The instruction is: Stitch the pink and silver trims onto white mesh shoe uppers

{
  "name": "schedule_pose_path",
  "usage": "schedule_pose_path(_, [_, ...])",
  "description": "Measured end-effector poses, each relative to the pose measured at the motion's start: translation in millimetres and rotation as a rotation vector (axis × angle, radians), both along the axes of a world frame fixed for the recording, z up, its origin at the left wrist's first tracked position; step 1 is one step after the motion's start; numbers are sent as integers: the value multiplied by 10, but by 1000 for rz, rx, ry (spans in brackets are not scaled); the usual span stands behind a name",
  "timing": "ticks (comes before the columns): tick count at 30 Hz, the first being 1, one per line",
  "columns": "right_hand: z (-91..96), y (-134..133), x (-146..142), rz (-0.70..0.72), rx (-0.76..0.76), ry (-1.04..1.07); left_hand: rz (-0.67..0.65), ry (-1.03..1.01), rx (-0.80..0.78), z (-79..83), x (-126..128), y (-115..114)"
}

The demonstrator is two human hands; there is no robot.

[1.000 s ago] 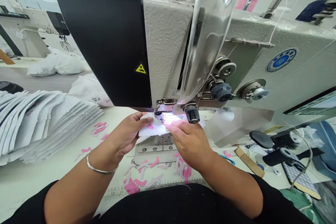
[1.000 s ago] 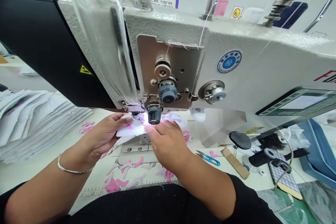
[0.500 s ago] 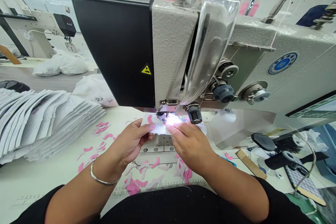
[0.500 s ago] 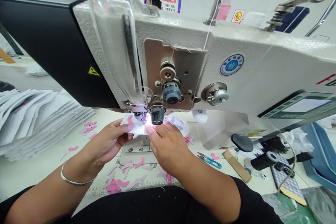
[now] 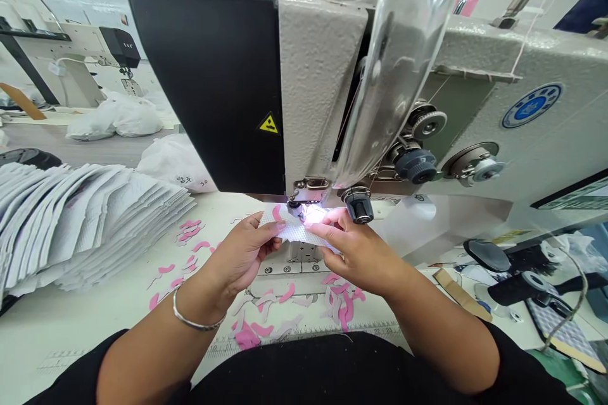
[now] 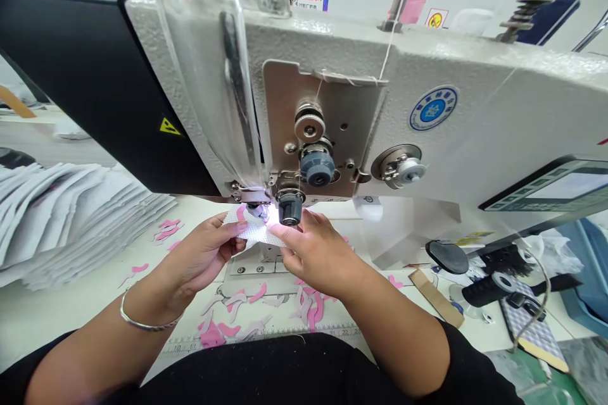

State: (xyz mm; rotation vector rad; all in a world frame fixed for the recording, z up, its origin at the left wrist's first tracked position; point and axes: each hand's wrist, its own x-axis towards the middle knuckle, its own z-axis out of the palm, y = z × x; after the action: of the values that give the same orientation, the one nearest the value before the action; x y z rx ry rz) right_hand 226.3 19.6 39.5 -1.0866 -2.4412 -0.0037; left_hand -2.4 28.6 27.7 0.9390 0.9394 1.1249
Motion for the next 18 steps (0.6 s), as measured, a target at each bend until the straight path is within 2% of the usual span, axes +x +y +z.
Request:
schedule_pose_path(7, [-63, -11, -41, 2, 23, 69, 27, 9, -13, 47, -1, 46])
schedule_pose_path(18, [-298, -83, -261, -102, 233, 138, 59, 77, 13, 56, -30, 263])
